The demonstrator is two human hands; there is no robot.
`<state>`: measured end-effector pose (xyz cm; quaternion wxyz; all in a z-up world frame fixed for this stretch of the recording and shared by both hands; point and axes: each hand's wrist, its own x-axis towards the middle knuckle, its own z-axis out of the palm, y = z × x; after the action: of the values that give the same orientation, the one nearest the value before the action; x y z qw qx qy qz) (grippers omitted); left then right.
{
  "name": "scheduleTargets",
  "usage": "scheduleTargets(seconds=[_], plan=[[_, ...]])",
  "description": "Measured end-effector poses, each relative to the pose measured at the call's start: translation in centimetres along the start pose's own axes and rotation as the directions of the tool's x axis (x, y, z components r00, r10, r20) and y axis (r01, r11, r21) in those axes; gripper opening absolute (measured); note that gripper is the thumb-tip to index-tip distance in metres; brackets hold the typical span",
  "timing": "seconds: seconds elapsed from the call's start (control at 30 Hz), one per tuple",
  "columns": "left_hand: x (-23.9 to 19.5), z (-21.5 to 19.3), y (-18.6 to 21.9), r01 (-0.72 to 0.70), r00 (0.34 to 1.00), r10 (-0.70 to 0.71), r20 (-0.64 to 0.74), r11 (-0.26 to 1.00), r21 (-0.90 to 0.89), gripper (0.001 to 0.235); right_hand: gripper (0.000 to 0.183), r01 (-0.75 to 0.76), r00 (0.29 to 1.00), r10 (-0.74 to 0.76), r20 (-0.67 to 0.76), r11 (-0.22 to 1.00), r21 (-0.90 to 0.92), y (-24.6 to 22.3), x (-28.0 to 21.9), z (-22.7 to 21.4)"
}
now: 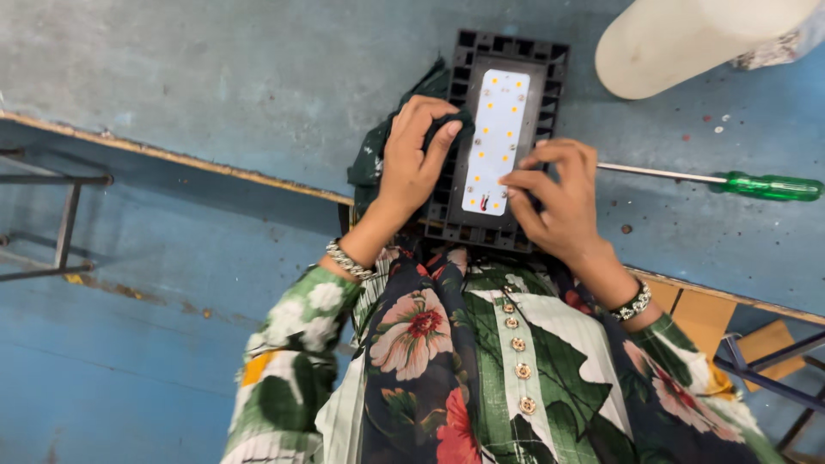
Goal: The person wipes the surface of LED light modules with a dark cloth. They repeatedly apply liquid from a white bottle to the cloth and continue wiping the same module and then another module on the workbench.
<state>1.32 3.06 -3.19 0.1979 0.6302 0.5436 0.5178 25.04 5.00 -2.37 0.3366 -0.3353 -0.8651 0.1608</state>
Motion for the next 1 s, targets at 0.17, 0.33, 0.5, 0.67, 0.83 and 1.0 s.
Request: scheduleTargets(seconds=[0.17,0.33,0.5,0.67,0.83,1.0], plan=[[-1.3,1.3,-1.6,-0.029,0.992,0.025,-0.123,0.999,-0.034,0.018,0.020,0.121,0.971,-0.087,0.224,0.982,-0.142,0.0,1.9,-0.7],[-1.2,0.6,-1.6,-0.050,0.993,0.045,-0.111,0.998,-0.039,0.018,0.024,0.165,0.958,-0.119,0.262,0.973,-0.163,0.0,2.4,-0.5],[-1.0,0.7,-1.5,-0.084,0.990,0.076,-0.119,0.995,-0.060,0.017,0.025,0.242,0.954,-0.187,0.233,0.941,-0.236,0.3,1.9,-0.7],[-1.2,0.5,-1.5,-0.094,0.989,0.087,-0.122,0.994,-0.060,0.016,0.022,0.360,0.919,-0.281,0.278,0.885,-0.296,0.8,2.5,-1.1],[-0.9,0.5,-1.5,-0.115,0.985,0.104,-0.136,0.991,-0.074,0.017,0.021,0.410,0.892,-0.314,0.326,0.866,-0.287,1.5,3.0,-1.1],[-1.0,0.4,-1.6,-0.097,0.990,0.086,-0.116,0.991,-0.093,0.017,0.021,0.363,0.917,-0.304,0.259,0.906,-0.218,2.2,2.5,-0.6]])
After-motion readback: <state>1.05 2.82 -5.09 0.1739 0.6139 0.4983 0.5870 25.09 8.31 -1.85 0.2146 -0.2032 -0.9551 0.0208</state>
